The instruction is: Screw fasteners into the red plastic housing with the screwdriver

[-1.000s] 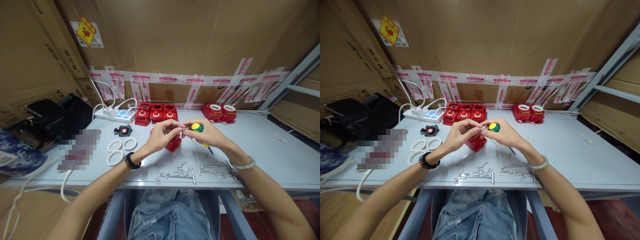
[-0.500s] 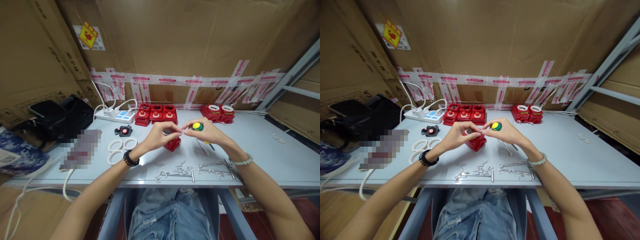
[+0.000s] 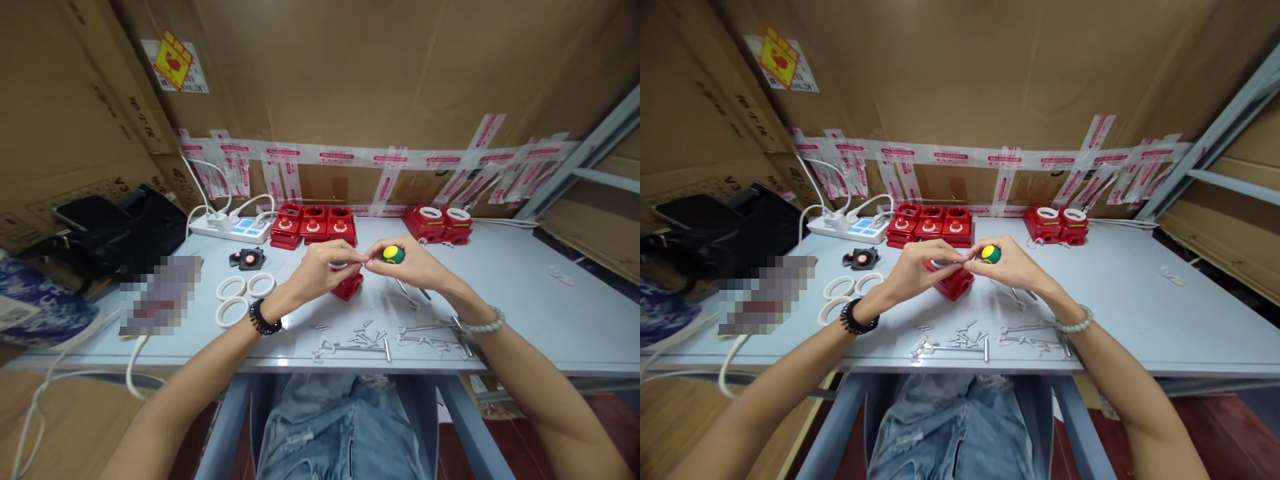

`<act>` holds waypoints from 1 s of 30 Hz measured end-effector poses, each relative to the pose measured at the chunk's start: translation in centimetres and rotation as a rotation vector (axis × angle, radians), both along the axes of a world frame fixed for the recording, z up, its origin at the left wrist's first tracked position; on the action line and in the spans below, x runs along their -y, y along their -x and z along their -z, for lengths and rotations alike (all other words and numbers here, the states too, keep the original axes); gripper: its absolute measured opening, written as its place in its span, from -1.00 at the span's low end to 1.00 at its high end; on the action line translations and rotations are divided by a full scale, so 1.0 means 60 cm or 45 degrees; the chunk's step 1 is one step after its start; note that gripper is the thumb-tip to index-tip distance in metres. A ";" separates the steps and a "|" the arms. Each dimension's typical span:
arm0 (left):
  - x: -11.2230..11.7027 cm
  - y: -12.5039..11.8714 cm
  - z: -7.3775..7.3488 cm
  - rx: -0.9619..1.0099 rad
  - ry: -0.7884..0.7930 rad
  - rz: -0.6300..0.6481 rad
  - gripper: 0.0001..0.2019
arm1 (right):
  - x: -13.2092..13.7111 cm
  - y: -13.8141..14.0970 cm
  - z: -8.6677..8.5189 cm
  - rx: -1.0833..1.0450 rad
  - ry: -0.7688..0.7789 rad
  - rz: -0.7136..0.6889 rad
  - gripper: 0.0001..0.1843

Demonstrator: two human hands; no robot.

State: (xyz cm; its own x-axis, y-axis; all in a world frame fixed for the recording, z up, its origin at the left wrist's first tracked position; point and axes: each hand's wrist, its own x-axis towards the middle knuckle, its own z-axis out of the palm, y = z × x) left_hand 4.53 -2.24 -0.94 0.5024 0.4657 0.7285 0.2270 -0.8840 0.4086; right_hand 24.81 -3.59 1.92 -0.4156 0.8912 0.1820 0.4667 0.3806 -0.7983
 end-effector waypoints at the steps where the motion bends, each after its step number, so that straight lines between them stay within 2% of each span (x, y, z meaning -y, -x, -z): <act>1: 0.000 0.000 0.000 0.005 -0.019 0.001 -0.88 | 0.000 0.000 0.001 -0.006 0.000 0.006 -0.75; 8: 0.004 -0.003 0.006 -0.066 0.008 -0.035 -0.77 | 0.002 0.004 0.002 -0.047 -0.045 -0.008 -0.74; 14: 0.000 -0.004 0.021 -0.225 -0.113 -0.091 -0.68 | 0.002 0.012 0.014 -0.092 -0.044 0.057 -0.84; 20: 0.002 -0.005 0.021 -0.240 -0.169 -0.105 -0.69 | 0.006 0.015 0.018 -0.096 0.019 0.109 -0.89; 30: 0.000 -0.003 0.015 -0.093 -0.023 -0.076 -0.80 | 0.010 0.019 0.000 -0.008 0.084 0.113 -0.84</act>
State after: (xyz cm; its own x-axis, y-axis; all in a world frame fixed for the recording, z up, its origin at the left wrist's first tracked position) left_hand 4.74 -2.27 -1.84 0.5261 0.4832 0.6998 0.3079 -0.8753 0.3729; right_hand 23.69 -4.17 1.91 -0.3333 0.9346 0.1242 0.4915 0.2847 -0.8230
